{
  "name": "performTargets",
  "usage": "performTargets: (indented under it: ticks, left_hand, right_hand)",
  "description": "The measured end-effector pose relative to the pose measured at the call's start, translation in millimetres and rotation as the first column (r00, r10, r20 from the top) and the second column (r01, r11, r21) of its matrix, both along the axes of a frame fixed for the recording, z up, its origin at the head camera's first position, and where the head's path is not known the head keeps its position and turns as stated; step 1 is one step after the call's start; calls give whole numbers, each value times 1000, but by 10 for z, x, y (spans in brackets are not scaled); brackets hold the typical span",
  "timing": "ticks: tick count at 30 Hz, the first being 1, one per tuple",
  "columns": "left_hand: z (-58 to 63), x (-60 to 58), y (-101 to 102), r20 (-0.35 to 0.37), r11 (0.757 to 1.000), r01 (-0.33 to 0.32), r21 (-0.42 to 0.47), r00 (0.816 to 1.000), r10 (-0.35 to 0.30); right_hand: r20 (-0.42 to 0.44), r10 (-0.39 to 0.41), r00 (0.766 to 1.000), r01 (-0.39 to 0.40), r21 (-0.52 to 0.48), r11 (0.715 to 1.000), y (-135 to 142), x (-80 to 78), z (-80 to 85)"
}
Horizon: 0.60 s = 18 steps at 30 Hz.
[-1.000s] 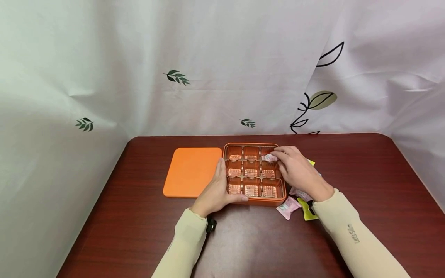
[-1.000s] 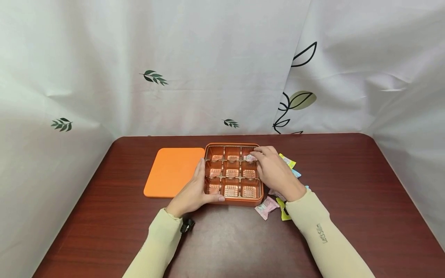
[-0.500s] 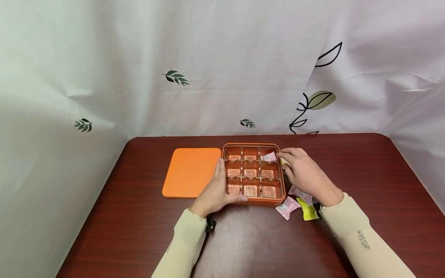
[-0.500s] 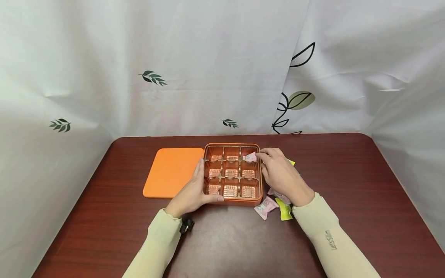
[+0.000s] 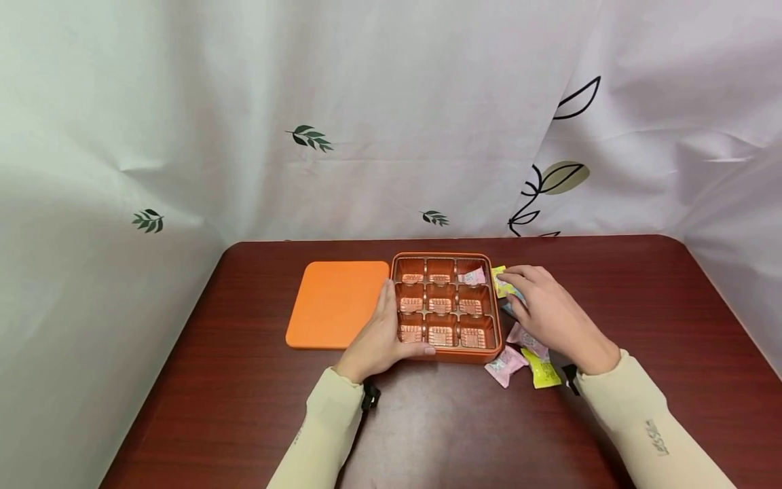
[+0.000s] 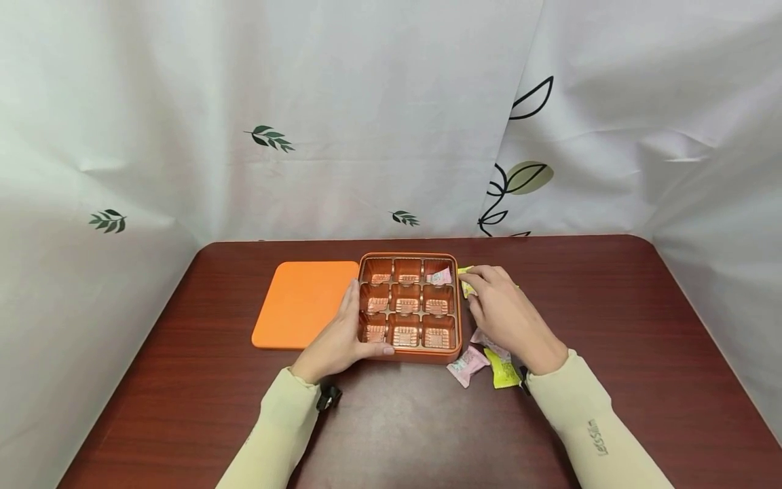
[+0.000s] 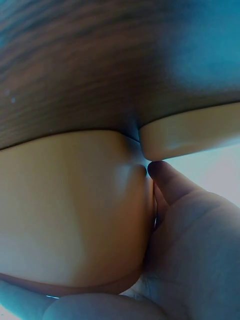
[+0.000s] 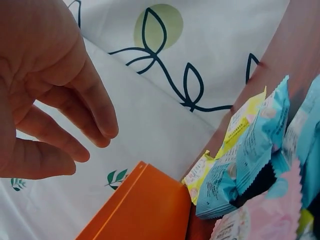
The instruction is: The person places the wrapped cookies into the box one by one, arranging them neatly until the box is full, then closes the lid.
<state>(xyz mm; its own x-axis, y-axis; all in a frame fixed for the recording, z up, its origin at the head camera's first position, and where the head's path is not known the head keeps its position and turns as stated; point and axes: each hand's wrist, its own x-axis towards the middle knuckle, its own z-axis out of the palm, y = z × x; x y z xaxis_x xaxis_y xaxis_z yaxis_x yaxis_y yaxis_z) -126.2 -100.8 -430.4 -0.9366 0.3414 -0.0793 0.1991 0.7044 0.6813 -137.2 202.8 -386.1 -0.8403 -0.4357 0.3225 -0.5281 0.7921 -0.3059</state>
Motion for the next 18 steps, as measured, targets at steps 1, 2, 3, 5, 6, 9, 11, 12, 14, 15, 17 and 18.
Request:
performTargets:
  ticks: [1, 2, 3, 5, 6, 9, 11, 12, 14, 15, 17, 18]
  left_hand:
    - [0, 0, -1, 0, 1000, 0, 0, 1000, 0]
    - [0, 0, -3, 1, 1000, 0, 0, 1000, 0]
    - [-1, -1, -4, 1, 1000, 1, -2, 1000, -1]
    - [-2, -2, -4, 0, 1000, 2, -2, 1000, -2]
    - [-4, -3, -3, 0, 1000, 3, -2, 1000, -3]
    - [-5, -6, -6, -1, 1000, 6, -4, 1000, -6]
    - [-7, -5, -9, -2, 1000, 7, -5, 1000, -7]
    - [-8, -5, -9, -3, 1000, 6, -6, 1000, -6]
    - [-9, -5, -9, -2, 1000, 5, -5, 1000, -5]
    - [-11, -6, -9, -1, 1000, 4, -4, 1000, -4]
    - [-8, -6, -5, 1, 1000, 3, -3, 1000, -3]
    - [-7, -5, -4, 2, 1000, 4, -3, 1000, -4]
  right_hand:
    - [4, -4, 1000, 4, 2, 1000, 6, 8, -1]
    - [9, -7, 1000, 7, 3, 1000, 12, 16, -3]
    - [13, -9, 1000, 9, 4, 1000, 17, 25, -4]
    - [21, -11, 1000, 11, 8, 1000, 30, 46, -11]
    - [24, -11, 1000, 11, 11, 1000, 36, 56, -16]
    - [29, -11, 1000, 11, 16, 1000, 46, 84, -22]
    - [30, -9, 1000, 8, 21, 1000, 50, 100, -27]
    - [29, -8, 1000, 7, 23, 1000, 52, 107, -30]
    - [28, -4, 1000, 3, 28, 1000, 53, 120, -36]
    - [30, -4, 1000, 3, 28, 1000, 55, 128, -38]
    - [34, -7, 999, 6, 26, 1000, 56, 141, -44]
    - [39, -11, 999, 10, 24, 1000, 58, 150, -48]
